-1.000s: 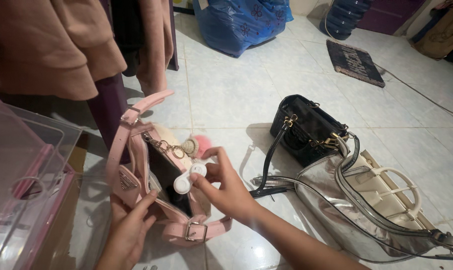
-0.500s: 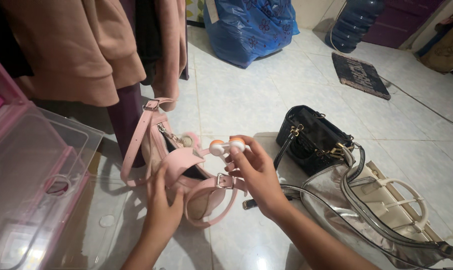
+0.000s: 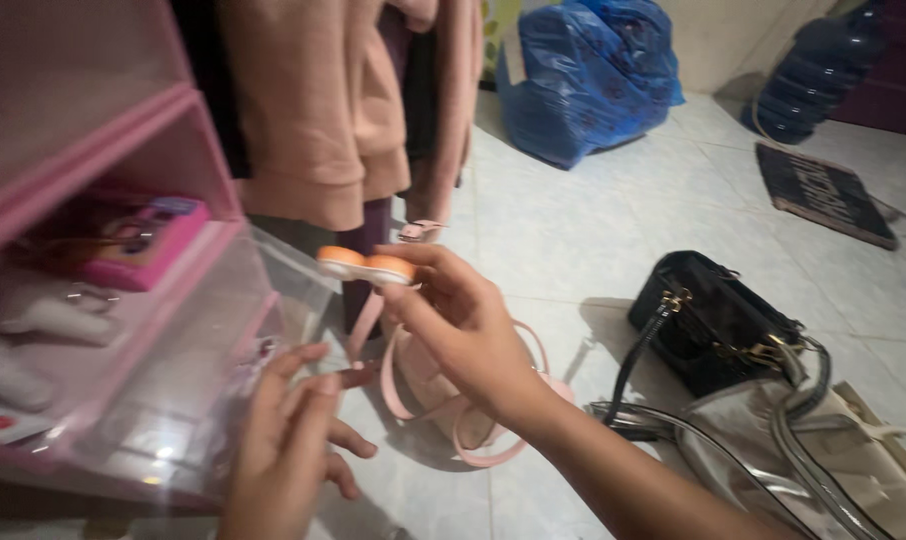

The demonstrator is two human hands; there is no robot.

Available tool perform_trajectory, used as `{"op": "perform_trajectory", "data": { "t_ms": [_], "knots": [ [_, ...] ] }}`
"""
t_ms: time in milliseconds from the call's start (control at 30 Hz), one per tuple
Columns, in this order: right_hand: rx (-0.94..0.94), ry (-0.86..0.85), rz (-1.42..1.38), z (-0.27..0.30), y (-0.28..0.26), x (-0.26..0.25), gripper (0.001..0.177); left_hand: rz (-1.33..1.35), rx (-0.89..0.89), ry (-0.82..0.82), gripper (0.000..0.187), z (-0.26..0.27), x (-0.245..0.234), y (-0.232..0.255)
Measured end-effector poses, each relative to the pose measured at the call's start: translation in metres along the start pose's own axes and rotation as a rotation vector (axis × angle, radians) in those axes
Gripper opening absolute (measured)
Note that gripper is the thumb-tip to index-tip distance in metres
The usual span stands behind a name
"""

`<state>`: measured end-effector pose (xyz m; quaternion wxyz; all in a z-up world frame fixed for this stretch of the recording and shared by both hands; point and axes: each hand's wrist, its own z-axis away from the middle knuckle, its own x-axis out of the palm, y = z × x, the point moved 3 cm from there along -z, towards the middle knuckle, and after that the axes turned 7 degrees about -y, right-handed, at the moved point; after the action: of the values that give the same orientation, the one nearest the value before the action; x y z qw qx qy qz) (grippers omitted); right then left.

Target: The person unpacks a pink handbag, removing items such as a box of false eyelashes, a bottle, a compact, a comb, and a tube, then places them into a pink plastic drawer unit. The person then handles a silver handbag and a black handbag, placing items inside them.

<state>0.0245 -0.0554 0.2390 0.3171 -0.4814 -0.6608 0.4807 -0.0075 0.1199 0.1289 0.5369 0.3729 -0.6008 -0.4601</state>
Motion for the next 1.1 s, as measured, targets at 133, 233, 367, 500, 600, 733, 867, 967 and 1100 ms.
{"op": "perform_trajectory", "data": {
  "t_ms": [133, 233, 367, 500, 600, 733, 867, 967, 1100],
  "knots": [
    [-0.026, -0.132, 0.172, -0.036, -0.004, 0.054, 0.037, 0.031, 0.060, 0.182, 0.061, 0.013, -0.044, 0.043],
    [-0.074, -0.180, 0.287, -0.061, -0.003, 0.097, 0.038, 0.059, 0.120, 0.209, 0.067, 0.021, -0.070, 0.071],
    [-0.144, -0.299, 0.312, -0.085, 0.001, 0.139, 0.057, 0.087, -0.089, 0.363, 0.071, 0.022, -0.089, 0.086],
    [-0.119, -0.349, 0.368, -0.070, 0.011, 0.145, 0.061, 0.064, 0.010, 0.229, 0.073, 0.024, -0.087, 0.090],
    [-0.266, -0.327, 0.419, -0.056, 0.007, 0.120, 0.054, 0.027, 0.013, 0.262, 0.074, 0.025, -0.082, 0.087],
    [-0.127, -0.209, 0.495, -0.043, 0.010, 0.075, 0.043, -0.076, 0.093, 0.248, 0.073, 0.018, -0.065, 0.086],
    [-0.048, -0.012, 0.648, -0.022, 0.024, 0.007, 0.029, -0.091, 0.228, 0.162, 0.071, 0.004, -0.040, 0.080],
    [0.087, 0.132, 0.693, -0.001, 0.049, -0.064, 0.032, -0.196, 0.141, 0.193, 0.063, -0.011, -0.014, 0.053],
    [0.440, 0.283, 0.676, 0.045, 0.095, -0.153, 0.034, -0.212, 0.116, -0.005, 0.059, -0.032, 0.034, 0.000]
  ]
}}
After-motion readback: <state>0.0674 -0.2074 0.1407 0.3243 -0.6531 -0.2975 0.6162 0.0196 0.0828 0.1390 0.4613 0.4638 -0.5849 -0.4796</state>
